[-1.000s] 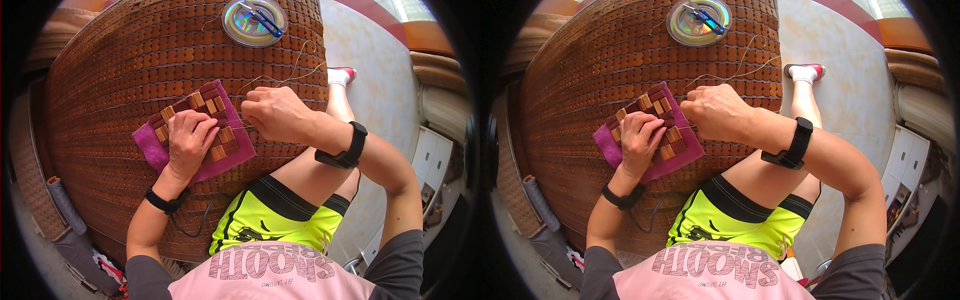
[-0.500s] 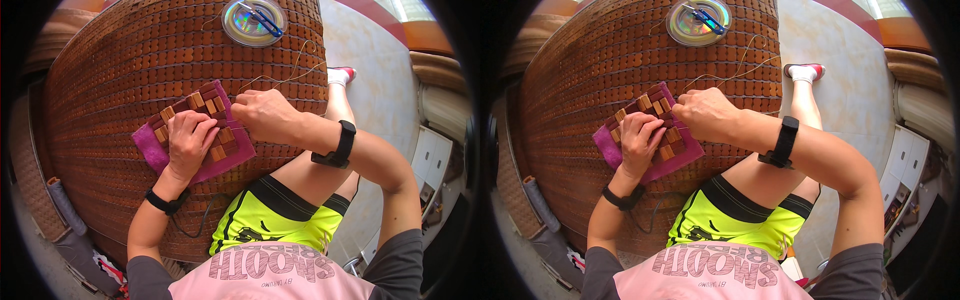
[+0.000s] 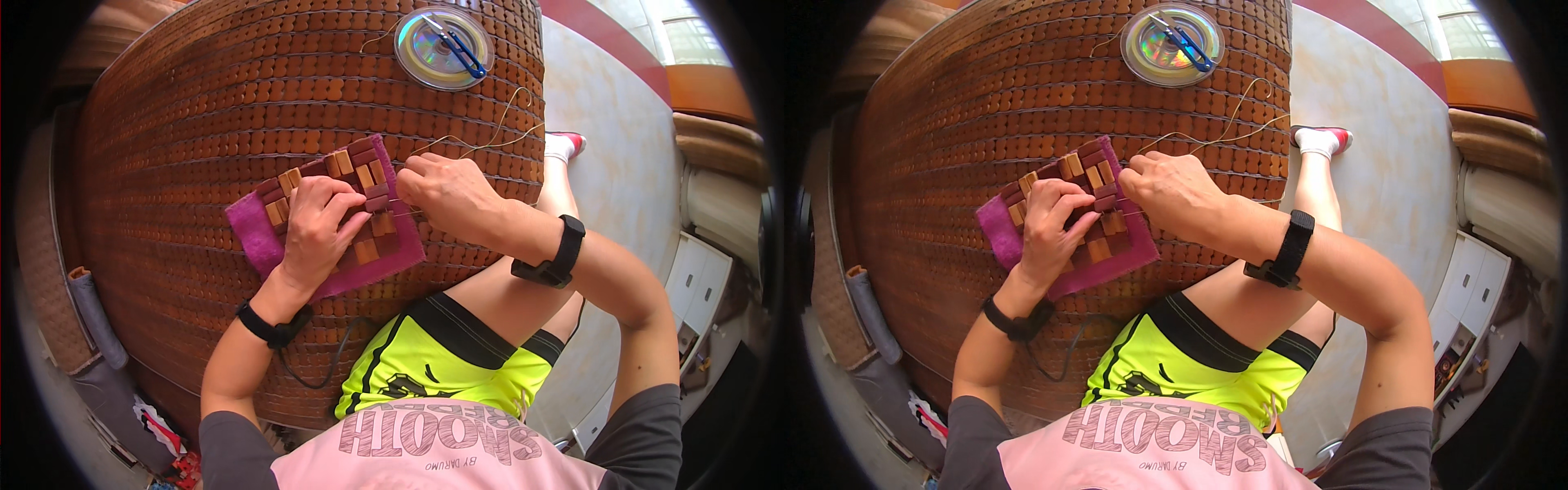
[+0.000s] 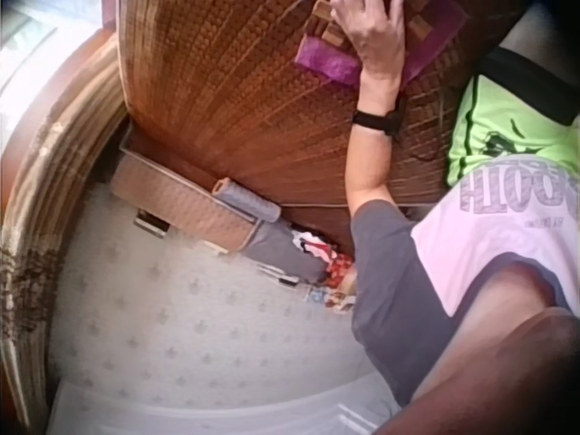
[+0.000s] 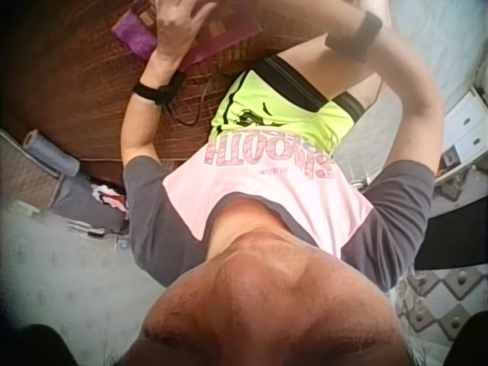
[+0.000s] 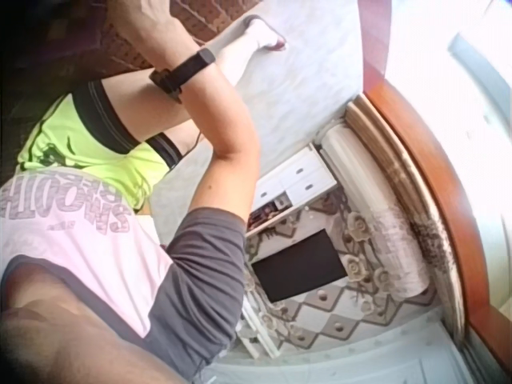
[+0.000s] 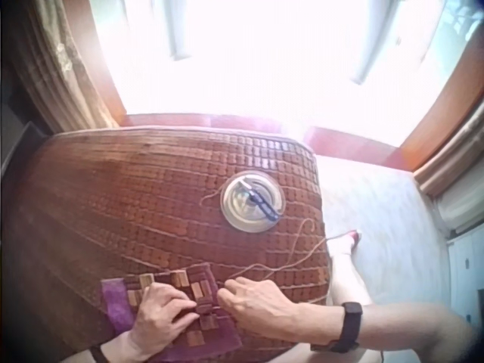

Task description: The person threads a string through a grid of wooden tiles placed on a purple cloth. They pull the string through the holes in the tiles by hand, moving sequentially from one tile to the next.

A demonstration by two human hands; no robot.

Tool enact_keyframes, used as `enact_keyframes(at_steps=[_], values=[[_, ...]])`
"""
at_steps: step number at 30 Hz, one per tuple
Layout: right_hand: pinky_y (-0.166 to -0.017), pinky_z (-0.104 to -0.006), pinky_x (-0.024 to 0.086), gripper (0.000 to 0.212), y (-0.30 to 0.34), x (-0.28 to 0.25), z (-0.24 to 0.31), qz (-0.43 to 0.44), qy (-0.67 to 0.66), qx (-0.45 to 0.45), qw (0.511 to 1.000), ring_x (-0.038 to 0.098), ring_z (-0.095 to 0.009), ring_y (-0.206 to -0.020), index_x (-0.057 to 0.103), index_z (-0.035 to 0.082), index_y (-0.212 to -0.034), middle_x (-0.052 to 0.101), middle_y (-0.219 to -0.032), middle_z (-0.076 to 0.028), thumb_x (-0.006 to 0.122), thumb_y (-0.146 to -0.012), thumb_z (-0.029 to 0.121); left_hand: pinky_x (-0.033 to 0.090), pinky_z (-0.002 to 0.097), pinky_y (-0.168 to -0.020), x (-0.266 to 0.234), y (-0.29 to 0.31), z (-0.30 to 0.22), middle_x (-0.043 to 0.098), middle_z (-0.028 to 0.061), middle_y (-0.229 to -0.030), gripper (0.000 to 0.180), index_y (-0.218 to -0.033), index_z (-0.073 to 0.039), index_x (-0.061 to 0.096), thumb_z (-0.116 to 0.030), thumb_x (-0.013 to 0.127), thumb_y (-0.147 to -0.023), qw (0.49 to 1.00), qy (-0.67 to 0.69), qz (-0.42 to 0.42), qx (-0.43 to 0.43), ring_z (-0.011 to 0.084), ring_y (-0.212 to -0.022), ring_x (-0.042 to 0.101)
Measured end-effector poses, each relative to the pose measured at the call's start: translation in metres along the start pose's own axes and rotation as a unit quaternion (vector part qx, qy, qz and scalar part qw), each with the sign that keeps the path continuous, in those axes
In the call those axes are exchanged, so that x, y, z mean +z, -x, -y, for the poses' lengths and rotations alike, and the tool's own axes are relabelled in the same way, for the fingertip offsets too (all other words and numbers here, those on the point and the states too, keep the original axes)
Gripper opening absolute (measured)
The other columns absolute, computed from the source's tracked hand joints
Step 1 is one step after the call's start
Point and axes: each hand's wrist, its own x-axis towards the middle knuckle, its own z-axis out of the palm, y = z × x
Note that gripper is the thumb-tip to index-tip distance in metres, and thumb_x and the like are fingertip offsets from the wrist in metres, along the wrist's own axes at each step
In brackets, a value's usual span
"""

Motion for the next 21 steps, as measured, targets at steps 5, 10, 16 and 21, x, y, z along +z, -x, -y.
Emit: enact_keyframes(at_steps=[5,10,16,21], values=[[-0.065,-0.0379,0.058,0.023,-0.001,0.0,-0.001,0.015,0.015,-0.017,1.0,0.067,-0.027,-0.091,0.06,0.004,-0.093,0.064,-0.092,-0.01,0.074,-0.074,0.005,0.048,0.0396,-0.087,0.002,-0.001,-0.002,0.063,0.0059,-0.096,0.029,-0.094,-0.006,0.068,0.001,0.082,-0.07,1.0,0.011,-0.019,-0.004,0.0272,-0.097,0.059],[-0.066,-0.0382,0.059,0.024,-0.003,0.004,0.001,-0.002,0.008,-0.021,1.0,0.068,-0.028,-0.093,0.06,0.004,-0.093,0.064,-0.093,-0.01,0.075,-0.076,0.007,0.048,0.0399,-0.086,0.003,-0.002,-0.004,0.062,0.0059,-0.096,0.029,-0.093,-0.006,0.067,0.002,0.083,-0.07,1.0,-0.001,-0.008,-0.01,0.0272,-0.097,0.059],[-0.066,-0.0389,0.058,0.024,-0.009,0.013,0.001,-0.055,-0.048,-0.011,0.997,0.07,-0.028,-0.086,0.058,0.005,-0.091,0.067,-0.087,-0.009,0.077,-0.077,0.009,0.048,0.0401,-0.086,0.004,-0.003,-0.005,0.062,0.0063,-0.095,0.029,-0.093,-0.006,0.067,0.001,0.083,-0.07,1.0,-0.004,-0.007,-0.013,0.0272,-0.097,0.059],[-0.065,-0.0409,0.056,0.024,-0.008,0.015,-0.007,-0.089,-0.099,-0.011,0.991,0.071,-0.03,-0.081,0.058,0.008,-0.09,0.069,-0.081,-0.009,0.079,-0.078,0.011,0.049,0.0403,-0.085,-0.001,-0.003,-0.003,0.061,0.0073,-0.094,0.026,-0.092,-0.006,0.067,0.0,0.083,-0.072,1.0,-0.012,0.004,-0.012,0.0273,-0.096,0.059]])
